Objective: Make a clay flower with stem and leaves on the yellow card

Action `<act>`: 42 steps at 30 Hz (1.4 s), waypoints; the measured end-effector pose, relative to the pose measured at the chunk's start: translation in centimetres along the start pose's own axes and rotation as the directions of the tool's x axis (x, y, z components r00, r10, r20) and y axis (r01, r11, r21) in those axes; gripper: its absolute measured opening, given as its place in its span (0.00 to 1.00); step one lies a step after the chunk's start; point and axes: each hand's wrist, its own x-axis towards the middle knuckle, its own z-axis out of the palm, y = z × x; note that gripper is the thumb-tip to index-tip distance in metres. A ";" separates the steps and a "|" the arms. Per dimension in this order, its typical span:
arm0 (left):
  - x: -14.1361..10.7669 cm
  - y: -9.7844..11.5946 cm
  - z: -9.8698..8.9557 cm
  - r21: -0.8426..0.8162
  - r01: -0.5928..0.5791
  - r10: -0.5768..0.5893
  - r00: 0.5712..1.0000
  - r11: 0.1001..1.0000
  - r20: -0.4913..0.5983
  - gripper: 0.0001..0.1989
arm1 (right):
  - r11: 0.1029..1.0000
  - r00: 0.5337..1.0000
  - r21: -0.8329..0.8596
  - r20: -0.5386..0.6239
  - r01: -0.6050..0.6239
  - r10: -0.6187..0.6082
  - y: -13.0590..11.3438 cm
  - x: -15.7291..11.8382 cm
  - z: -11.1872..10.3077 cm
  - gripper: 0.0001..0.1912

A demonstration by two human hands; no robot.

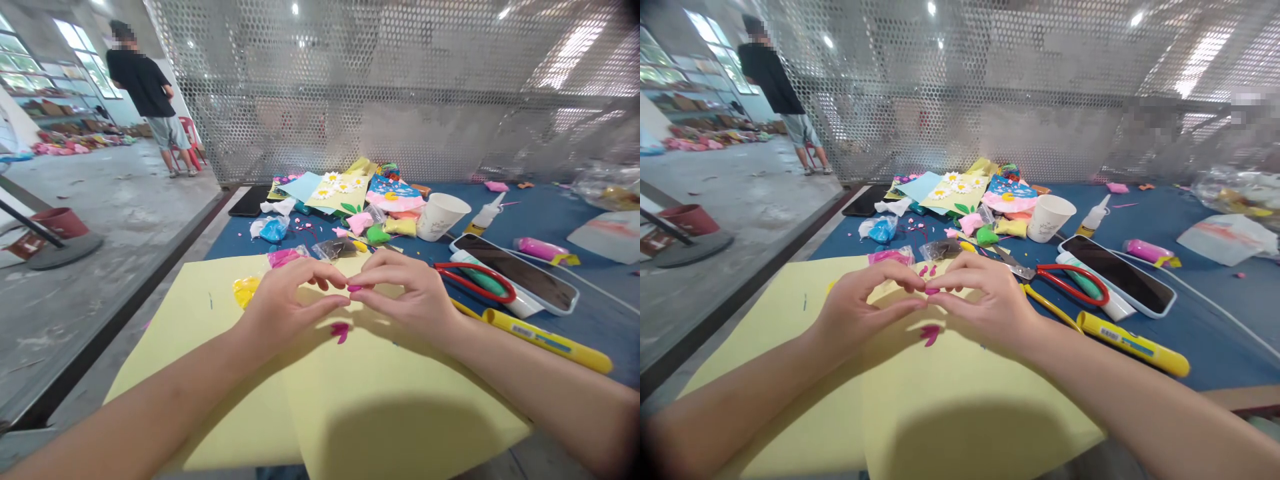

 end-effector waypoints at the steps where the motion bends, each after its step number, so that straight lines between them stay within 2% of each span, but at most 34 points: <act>1: -0.1 -0.1 0.0 0.018 -0.051 0.051 0.999 0.999 0.003 0.04 | 1.000 1.000 0.010 0.005 -0.010 0.010 0.0 0.0 0.0 0.07; 4: -0.1 -0.3 0.1 0.036 -0.161 0.161 0.987 0.986 0.017 0.05 | 0.999 0.999 0.039 0.022 -0.033 0.032 0.1 0.0 0.1 0.07; 9: -0.1 -0.4 0.0 0.040 -0.188 0.187 0.982 0.981 0.035 0.03 | 0.998 0.997 0.066 0.071 -0.009 0.004 0.2 -0.2 0.1 0.07; 12: -0.1 -0.5 0.0 0.064 -0.238 0.238 0.971 0.969 0.010 0.04 | 0.997 0.997 0.073 0.072 -0.018 0.013 0.2 -0.4 0.1 0.07; 23: 0.0 -0.9 -0.2 0.219 -0.423 0.449 0.889 0.879 -0.087 0.04 | 0.994 0.996 0.084 0.061 -0.070 0.065 -0.1 -0.3 0.4 0.08; 28: 0.2 -0.9 -0.3 0.208 -0.428 0.449 0.891 0.880 -0.063 0.03 | 0.996 0.997 0.058 0.038 -0.073 0.071 -0.1 -0.1 0.2 0.06; 33: 0.0 -0.9 -0.1 0.234 -0.376 0.401 0.914 0.896 -0.067 0.06 | 0.998 0.998 0.017 -0.001 -0.058 0.058 -0.2 0.0 0.1 0.06; 37: -0.1 -0.9 -0.1 0.211 -0.359 0.381 0.921 0.909 -0.075 0.01 | 0.998 0.998 0.009 0.011 -0.055 0.055 -0.2 0.0 0.1 0.05; 42: 0.0 -0.9 -0.1 0.217 -0.343 0.366 0.927 0.914 -0.077 0.03 | 0.998 0.999 0.009 -0.004 -0.054 0.054 -0.2 -0.1 0.1 0.07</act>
